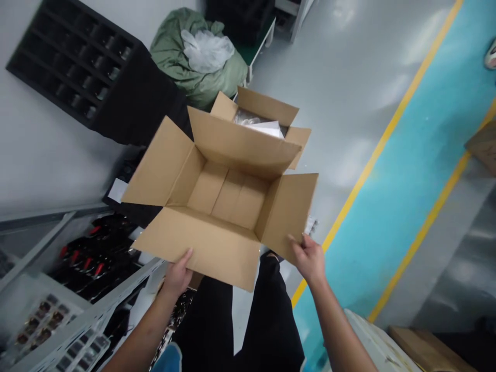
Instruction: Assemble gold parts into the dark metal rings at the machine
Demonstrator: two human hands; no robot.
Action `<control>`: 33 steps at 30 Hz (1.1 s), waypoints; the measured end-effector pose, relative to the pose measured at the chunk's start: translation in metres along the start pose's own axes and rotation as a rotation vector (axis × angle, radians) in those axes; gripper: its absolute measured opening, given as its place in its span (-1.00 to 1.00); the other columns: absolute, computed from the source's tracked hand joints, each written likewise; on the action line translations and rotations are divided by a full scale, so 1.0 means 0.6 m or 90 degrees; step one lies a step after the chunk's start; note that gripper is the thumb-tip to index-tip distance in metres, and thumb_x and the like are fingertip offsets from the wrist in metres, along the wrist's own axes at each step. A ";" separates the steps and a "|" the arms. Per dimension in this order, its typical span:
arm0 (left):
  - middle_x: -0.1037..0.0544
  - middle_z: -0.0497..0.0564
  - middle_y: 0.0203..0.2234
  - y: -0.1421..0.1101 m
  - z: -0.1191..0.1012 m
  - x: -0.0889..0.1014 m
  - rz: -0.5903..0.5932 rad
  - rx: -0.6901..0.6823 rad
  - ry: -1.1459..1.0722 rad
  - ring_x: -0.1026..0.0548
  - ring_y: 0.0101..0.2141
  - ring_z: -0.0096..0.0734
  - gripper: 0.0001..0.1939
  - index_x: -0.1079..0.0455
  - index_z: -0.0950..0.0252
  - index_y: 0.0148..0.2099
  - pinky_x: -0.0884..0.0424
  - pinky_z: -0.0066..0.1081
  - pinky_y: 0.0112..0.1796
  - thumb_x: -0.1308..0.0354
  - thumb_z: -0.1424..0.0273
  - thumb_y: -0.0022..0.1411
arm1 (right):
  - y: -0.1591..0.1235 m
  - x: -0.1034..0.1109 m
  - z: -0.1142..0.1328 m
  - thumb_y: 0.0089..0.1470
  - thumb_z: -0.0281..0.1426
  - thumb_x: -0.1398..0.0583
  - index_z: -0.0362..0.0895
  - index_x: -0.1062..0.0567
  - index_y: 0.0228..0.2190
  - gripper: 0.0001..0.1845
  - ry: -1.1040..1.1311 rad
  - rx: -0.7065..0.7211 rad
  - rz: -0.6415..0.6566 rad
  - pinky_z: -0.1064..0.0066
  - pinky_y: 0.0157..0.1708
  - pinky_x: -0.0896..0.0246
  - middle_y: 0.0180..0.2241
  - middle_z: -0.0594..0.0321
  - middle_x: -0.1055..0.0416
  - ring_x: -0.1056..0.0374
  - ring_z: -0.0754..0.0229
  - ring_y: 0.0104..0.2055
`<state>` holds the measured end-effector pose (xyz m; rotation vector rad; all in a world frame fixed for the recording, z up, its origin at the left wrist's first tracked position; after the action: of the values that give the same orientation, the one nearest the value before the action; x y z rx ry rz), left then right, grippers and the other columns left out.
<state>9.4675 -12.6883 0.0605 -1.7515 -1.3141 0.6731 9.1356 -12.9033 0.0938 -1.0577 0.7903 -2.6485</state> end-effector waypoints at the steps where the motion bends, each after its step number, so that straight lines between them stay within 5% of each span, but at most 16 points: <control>1: -0.69 0.04 -0.02 -0.006 -0.015 -0.009 0.022 -0.015 0.003 -0.56 0.19 -0.10 -0.63 -0.59 0.17 -0.02 -0.39 -0.04 0.31 -0.38 0.62 0.16 | -0.004 0.017 0.012 -0.03 0.07 -0.27 -0.09 -0.55 -0.47 -0.54 0.011 -0.006 -0.027 0.30 -0.44 -0.33 -0.47 0.18 -0.59 -0.49 0.00 -0.39; 5: -0.67 0.07 0.02 -0.005 -0.091 -0.118 0.134 -0.136 -0.008 -0.49 0.25 0.03 -0.49 -0.58 0.21 0.05 -0.33 0.00 0.34 -0.52 0.51 0.02 | 0.029 0.088 0.096 -0.06 0.01 -0.36 -0.11 -0.65 -0.31 -0.54 0.073 0.018 -0.186 0.17 -0.28 -0.47 -0.26 0.10 -0.65 -0.57 -0.10 -0.21; 8: -0.67 0.12 0.02 0.015 -0.165 -0.261 0.238 -0.210 -0.033 -0.47 0.26 0.06 -0.48 -0.55 0.23 0.10 -0.39 0.03 0.30 -0.52 0.45 0.08 | 0.097 0.135 0.188 0.02 -0.13 -0.38 -0.05 -0.65 -0.29 -0.72 0.107 0.143 -0.288 0.09 -0.24 -0.50 -0.21 0.17 -0.63 -0.56 -0.12 -0.17; 10: -0.60 0.13 0.14 0.035 -0.219 -0.368 0.305 -0.270 -0.040 -0.40 0.32 0.01 -0.46 -0.50 0.23 0.19 -0.33 0.04 0.33 -0.47 0.41 0.18 | 0.150 0.155 0.254 0.16 -0.22 -0.32 0.02 -0.65 -0.24 -0.84 0.106 0.260 -0.282 0.07 -0.10 -0.50 -0.15 0.25 -0.61 -0.53 -0.12 -0.01; 14: -0.45 0.17 0.26 0.097 -0.304 -0.555 0.351 -0.371 -0.024 -0.30 0.37 0.06 -0.52 -0.29 0.40 0.36 -0.21 0.26 0.28 -0.15 0.31 0.51 | 0.253 0.171 0.346 0.25 -0.40 -0.19 -0.12 -0.61 -0.25 -0.83 0.111 0.391 -0.315 0.14 0.11 -0.40 -0.13 0.19 -0.57 -0.49 -0.05 0.09; 17: -0.46 0.14 0.23 0.152 -0.317 -0.637 0.342 -0.355 0.021 -0.29 0.37 0.07 -0.54 -0.27 0.40 0.36 -0.23 0.27 0.24 0.00 0.25 0.59 | 0.324 0.152 0.354 0.29 -0.45 -0.17 -0.05 -0.52 -0.22 -0.88 0.155 0.365 -0.317 0.22 0.17 -0.36 -0.06 0.20 -0.56 -0.48 0.13 0.05; 20: -0.47 0.18 0.25 0.202 -0.276 -0.649 0.346 -0.254 0.057 -0.35 0.34 0.01 -0.53 -0.31 0.35 0.31 -0.30 0.17 0.25 -0.21 0.26 0.48 | 0.376 0.101 0.307 0.33 -0.47 -0.16 -0.06 -0.50 -0.17 -0.88 0.164 0.293 -0.299 0.24 0.14 -0.36 -0.01 0.16 -0.57 -0.47 0.17 0.02; 23: -0.53 0.23 0.21 0.239 -0.205 -0.605 0.303 -0.137 0.087 -0.49 0.22 -0.11 -0.57 -0.38 0.32 0.22 -0.43 0.07 0.21 -0.34 0.41 0.37 | 0.397 0.032 0.229 0.33 -0.48 -0.17 -0.23 -0.52 -0.14 -0.88 0.114 0.140 -0.281 0.34 -0.03 -0.35 -0.09 0.08 -0.59 -0.47 0.22 -0.12; 27: -0.62 0.25 0.07 0.270 -0.129 -0.538 0.202 -0.026 0.131 -0.60 0.07 -0.21 -0.75 -0.46 0.32 0.06 -0.52 -0.04 0.12 -0.27 0.57 0.36 | 0.398 -0.041 0.151 0.30 -0.45 -0.21 -0.23 -0.50 -0.32 -0.87 0.021 -0.016 -0.202 0.40 -0.30 -0.26 -0.40 0.24 -0.49 -0.36 0.24 -0.35; 30: -0.63 0.23 0.05 0.290 -0.120 -0.533 0.210 -0.032 0.129 -0.61 0.05 -0.26 -0.78 -0.46 0.32 0.04 -0.52 -0.07 0.12 -0.26 0.57 0.37 | 0.410 -0.056 0.143 0.32 -0.41 -0.20 -0.23 -0.48 -0.40 -0.78 -0.012 -0.051 -0.205 0.40 -0.35 -0.21 -0.48 0.30 -0.40 -0.30 0.27 -0.40; 33: -0.59 0.24 0.11 0.318 -0.142 -0.563 0.234 -0.071 0.102 -0.58 0.10 -0.25 -0.71 -0.42 0.30 0.11 -0.48 -0.06 0.17 -0.30 0.47 0.38 | 0.441 -0.051 0.169 0.37 -0.36 -0.15 -0.37 -0.52 -0.22 -0.72 -0.038 -0.033 -0.200 0.43 -0.29 -0.18 -0.37 0.25 -0.44 -0.31 0.34 -0.34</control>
<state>9.5278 -13.0554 -0.0784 -2.1182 -0.9446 0.6526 9.2201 -13.1569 -0.0052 -1.3699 0.7379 -2.8453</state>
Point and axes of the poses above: each hand's wrist, its own y-axis towards the middle knuckle, its own x-axis out of the back of the hand, z = x × y, the point moved 3 cm from there along y, towards the middle knuckle
